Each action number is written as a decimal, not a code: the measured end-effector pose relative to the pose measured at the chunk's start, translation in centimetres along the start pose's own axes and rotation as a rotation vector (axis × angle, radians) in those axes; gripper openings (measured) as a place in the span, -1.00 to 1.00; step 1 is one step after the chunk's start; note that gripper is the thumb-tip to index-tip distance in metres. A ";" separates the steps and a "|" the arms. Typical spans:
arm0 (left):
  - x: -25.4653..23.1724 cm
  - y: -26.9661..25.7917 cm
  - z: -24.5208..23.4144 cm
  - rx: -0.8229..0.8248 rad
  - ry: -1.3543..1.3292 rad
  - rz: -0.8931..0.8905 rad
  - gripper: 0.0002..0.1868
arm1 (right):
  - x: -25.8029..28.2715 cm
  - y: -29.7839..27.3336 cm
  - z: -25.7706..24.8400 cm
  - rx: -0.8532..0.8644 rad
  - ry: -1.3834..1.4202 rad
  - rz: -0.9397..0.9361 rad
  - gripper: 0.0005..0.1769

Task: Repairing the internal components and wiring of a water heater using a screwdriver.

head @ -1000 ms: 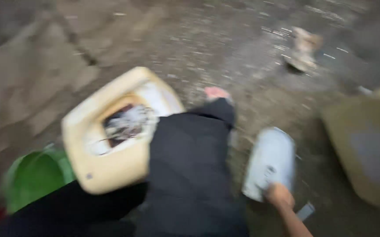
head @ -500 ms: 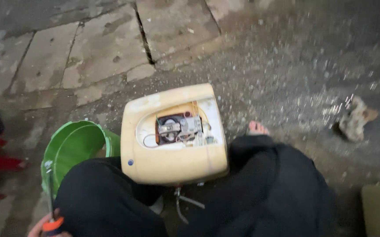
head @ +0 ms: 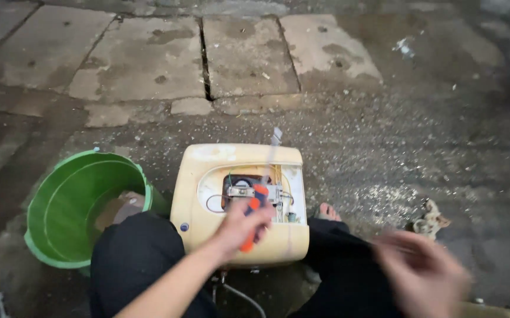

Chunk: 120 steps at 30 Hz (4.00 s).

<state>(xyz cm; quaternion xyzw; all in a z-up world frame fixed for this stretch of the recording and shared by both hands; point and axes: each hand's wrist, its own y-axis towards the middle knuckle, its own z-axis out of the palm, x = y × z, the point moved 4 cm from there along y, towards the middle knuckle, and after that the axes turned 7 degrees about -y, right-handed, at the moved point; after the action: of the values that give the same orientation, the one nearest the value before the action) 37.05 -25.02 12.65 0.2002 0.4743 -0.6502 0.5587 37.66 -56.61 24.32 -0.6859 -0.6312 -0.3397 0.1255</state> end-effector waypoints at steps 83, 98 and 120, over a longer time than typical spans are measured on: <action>-2.7 0.7 -2.3 -0.322 -0.146 -0.064 -0.70 | -1.7 7.7 27.3 0.969 -0.349 -0.025 -0.69; -2.3 1.1 -2.3 -0.336 -0.104 -0.050 -0.72 | -5.5 7.2 29.9 0.791 -0.076 0.311 -0.71; -2.9 1.2 -2.5 -0.345 -0.110 -0.074 -0.70 | -3.5 7.4 28.5 0.699 -0.078 0.143 -0.77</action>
<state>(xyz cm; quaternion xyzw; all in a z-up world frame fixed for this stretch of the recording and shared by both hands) 38.35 -21.26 13.28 0.0481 0.5545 -0.5894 0.5855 53.56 -43.52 3.02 -0.6563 -0.6641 -0.0672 0.3517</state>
